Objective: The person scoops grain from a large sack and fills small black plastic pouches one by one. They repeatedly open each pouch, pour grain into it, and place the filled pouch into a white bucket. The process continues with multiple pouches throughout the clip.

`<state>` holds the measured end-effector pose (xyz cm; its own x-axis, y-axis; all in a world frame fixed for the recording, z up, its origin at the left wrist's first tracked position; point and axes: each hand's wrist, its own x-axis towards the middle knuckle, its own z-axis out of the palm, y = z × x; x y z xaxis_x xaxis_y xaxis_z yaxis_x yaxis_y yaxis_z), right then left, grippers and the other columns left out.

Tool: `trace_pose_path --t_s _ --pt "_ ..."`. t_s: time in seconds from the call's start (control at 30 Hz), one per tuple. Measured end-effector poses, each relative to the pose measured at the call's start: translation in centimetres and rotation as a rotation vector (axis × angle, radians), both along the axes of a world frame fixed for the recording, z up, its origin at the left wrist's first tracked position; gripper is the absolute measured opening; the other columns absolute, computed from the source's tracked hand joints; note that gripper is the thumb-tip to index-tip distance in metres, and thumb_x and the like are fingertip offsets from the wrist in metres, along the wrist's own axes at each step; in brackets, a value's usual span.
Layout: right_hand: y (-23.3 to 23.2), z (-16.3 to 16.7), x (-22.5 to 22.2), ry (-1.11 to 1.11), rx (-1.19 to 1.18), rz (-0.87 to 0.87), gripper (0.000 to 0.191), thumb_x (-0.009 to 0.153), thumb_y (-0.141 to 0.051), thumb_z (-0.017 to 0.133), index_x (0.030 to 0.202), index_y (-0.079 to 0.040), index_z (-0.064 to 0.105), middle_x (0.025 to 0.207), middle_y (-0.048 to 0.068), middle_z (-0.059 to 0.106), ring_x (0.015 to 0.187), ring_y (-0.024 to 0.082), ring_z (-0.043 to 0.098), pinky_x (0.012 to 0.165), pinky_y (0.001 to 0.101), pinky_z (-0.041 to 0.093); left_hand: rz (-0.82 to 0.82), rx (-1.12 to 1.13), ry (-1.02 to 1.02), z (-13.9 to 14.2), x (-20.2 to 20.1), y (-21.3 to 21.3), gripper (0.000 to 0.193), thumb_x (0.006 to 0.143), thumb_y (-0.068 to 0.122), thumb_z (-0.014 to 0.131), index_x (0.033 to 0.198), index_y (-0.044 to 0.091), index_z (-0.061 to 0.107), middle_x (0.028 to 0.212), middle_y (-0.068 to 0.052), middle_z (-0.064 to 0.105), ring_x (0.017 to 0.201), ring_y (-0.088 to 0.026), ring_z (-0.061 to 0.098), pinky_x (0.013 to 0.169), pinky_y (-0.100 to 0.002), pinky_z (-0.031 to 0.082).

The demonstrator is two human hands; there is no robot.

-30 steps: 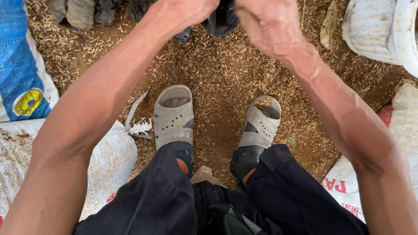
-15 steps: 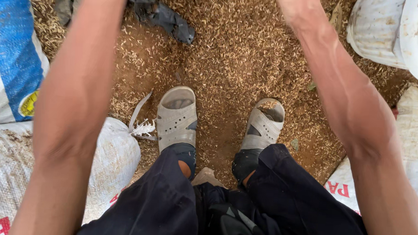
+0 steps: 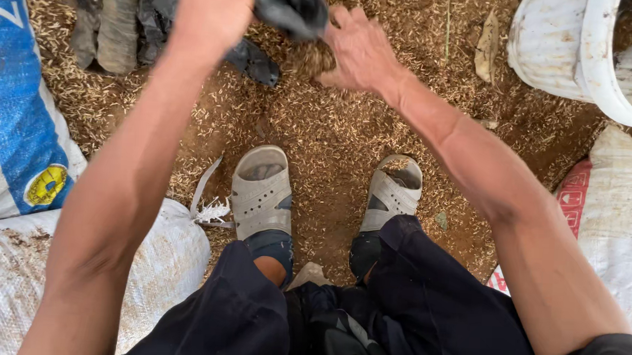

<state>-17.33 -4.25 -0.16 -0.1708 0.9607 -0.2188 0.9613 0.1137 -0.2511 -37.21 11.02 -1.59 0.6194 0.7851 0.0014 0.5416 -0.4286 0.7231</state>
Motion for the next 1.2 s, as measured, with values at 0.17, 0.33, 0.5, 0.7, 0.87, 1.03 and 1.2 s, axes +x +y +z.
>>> trace_pose_path --t_s 0.17,0.33,0.5,0.7,0.87,1.03,1.2 --pt "-5.7 -2.0 0.4 0.003 0.011 -0.105 0.065 0.076 -0.011 0.083 0.136 0.0 0.059 0.122 0.019 0.061 0.095 0.028 0.06 0.07 0.0375 0.061 -0.24 0.152 0.093 0.2 2.4 -6.3 0.025 0.084 -0.001 0.064 0.108 -0.003 0.071 0.105 -0.016 0.068 0.082 -0.031 0.069 0.076 -0.043 0.056" --pt "-8.9 -2.2 3.1 0.312 -0.254 -0.456 0.048 0.084 -0.007 0.074 0.13 -0.006 0.061 0.11 0.016 0.068 0.093 0.027 0.067 0.072 0.039 0.06 -0.592 0.809 -0.002 2.5 2.1 -8.2 0.026 0.08 0.007 0.07 0.105 0.001 0.071 0.109 -0.013 0.063 0.098 -0.03 0.069 0.083 -0.04 0.057" --pt "-11.3 -1.3 6.1 0.998 -0.353 -1.073 0.05 0.075 -0.026 0.076 0.123 -0.014 0.067 0.128 0.01 0.065 0.118 0.023 0.057 0.106 0.0514 0.042 -0.575 0.549 0.067 1.1 4.0 -9.5 0.017 0.093 0.019 0.072 0.087 0.004 0.067 0.083 -0.011 0.067 0.079 -0.027 0.069 0.069 -0.04 0.055" --pt "-14.3 -1.1 8.0 1.765 -0.242 -1.405 0.063 0.065 -0.037 0.081 0.12 -0.016 0.059 0.139 0.018 0.055 0.129 0.034 0.052 0.111 0.0597 0.044 -0.509 0.595 0.254 -0.4 4.9 -10.3 0.004 0.08 0.009 0.068 0.082 0.007 0.066 0.061 -0.012 0.065 0.055 -0.028 0.067 0.05 -0.038 0.052" --pt "-15.0 -0.8 8.3 1.975 -0.093 -1.253 0.066 0.068 -0.036 0.085 0.124 -0.011 0.059 0.128 0.016 0.06 0.119 0.033 0.057 0.105 0.0604 0.05 -0.529 0.627 0.417 1.0 5.9 -12.0 0.002 0.082 0.012 0.069 0.081 0.01 0.069 0.065 -0.011 0.069 0.058 -0.024 0.071 0.055 -0.037 0.053" --pt "-15.4 -0.7 7.9 1.781 -0.166 -1.058 0.051 0.076 -0.033 0.091 0.114 -0.007 0.067 0.12 0.015 0.067 0.119 0.035 0.063 0.108 0.0603 0.051 -0.538 0.594 0.54 2.8 6.5 -13.0 0.007 0.078 0.016 0.07 0.079 0.01 0.071 0.063 -0.009 0.071 0.057 -0.023 0.072 0.057 -0.039 0.052" --pt "-15.4 -1.0 8.6 1.367 -0.028 -1.246 0.03 0.073 -0.021 0.085 0.098 -0.011 0.071 0.107 0.009 0.074 0.109 0.022 0.067 0.102 0.0562 0.05 -0.51 0.584 0.599 3.0 6.3 -12.9 0.01 0.084 0.018 0.069 0.082 0.008 0.072 0.064 -0.008 0.071 0.058 -0.022 0.072 0.056 -0.038 0.052"
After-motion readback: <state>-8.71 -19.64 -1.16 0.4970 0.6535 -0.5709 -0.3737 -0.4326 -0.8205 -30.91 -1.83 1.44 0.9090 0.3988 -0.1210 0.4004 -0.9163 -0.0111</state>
